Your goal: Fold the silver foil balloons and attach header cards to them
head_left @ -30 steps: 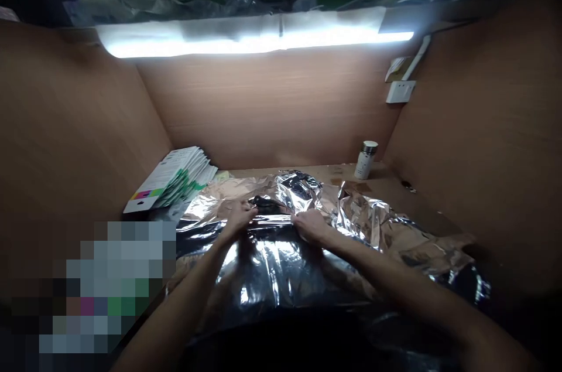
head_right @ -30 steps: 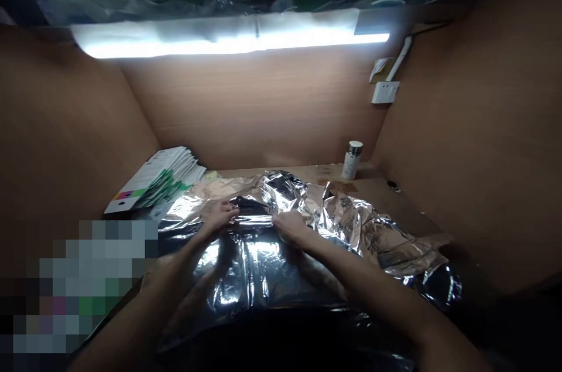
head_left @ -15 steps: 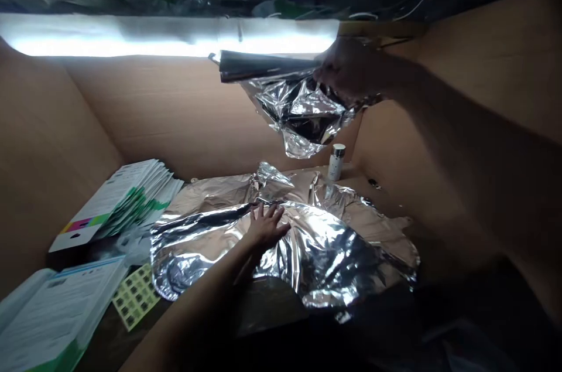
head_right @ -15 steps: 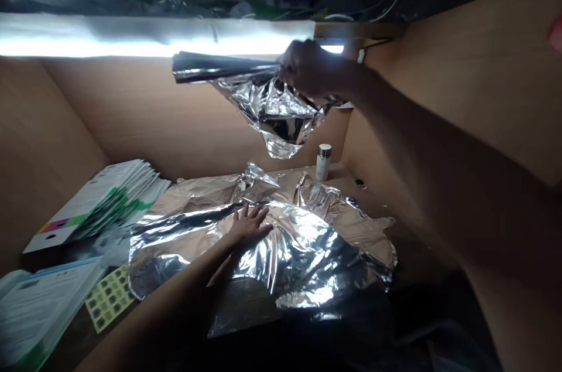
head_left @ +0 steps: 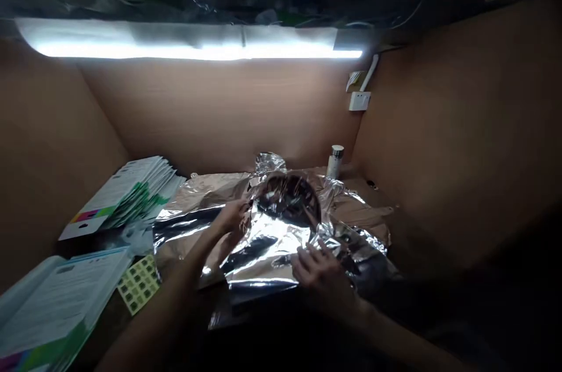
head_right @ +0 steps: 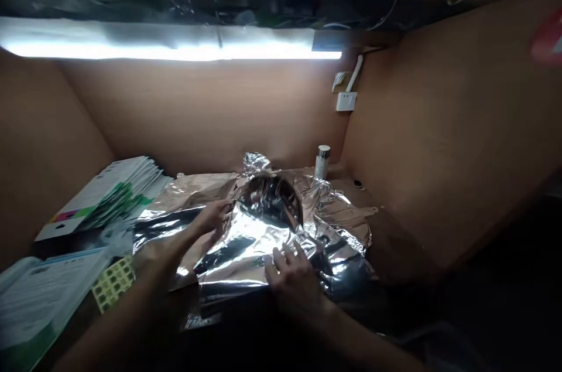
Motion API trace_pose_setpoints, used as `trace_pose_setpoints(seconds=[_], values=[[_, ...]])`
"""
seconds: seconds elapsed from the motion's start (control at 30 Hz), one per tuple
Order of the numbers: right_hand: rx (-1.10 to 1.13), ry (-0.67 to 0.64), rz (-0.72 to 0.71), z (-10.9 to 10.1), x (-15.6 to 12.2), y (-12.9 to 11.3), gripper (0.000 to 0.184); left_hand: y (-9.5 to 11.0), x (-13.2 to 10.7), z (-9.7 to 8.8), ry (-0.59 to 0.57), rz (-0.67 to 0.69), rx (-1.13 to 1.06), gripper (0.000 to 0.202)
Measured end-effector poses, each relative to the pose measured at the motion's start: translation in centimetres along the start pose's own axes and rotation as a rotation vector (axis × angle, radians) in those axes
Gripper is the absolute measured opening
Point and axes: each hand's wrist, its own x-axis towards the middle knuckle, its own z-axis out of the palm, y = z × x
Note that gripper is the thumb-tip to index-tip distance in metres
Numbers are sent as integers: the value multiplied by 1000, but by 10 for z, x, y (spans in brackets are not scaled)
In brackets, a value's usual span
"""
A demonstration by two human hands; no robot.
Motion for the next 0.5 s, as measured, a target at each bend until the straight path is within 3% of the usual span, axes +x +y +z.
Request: trace_pose_setpoints(seconds=[0.07,0.13,0.2,0.23,0.3,0.33,0.37,0.4,0.5], values=[[16,-23,73,49,-11,-25,42,-5,-37,-13,52,29,58,34],[30,-67,143,70,-12,-43,43,-1,-83,-10,46,114,122,43],[79,-151,135,65,-3,-45,44,8,-129,9,-119,291,225,54],[133,-218,119,57,6,-38,41,13,-149,20,-230,381,274,59],[266,-329,147,34,33,-7,31,20,-173,43,-340,480,349,65],[321,-348,270,22,50,13,32,24,-177,51,-355,492,377,67],[314,-250,444,12,69,35,36,27,-176,58,-339,485,398,66],[291,-202,506,3,87,57,39,30,-171,63,-310,475,412,65],[324,-176,499,-13,137,106,38,43,-139,75,-207,504,425,60]])
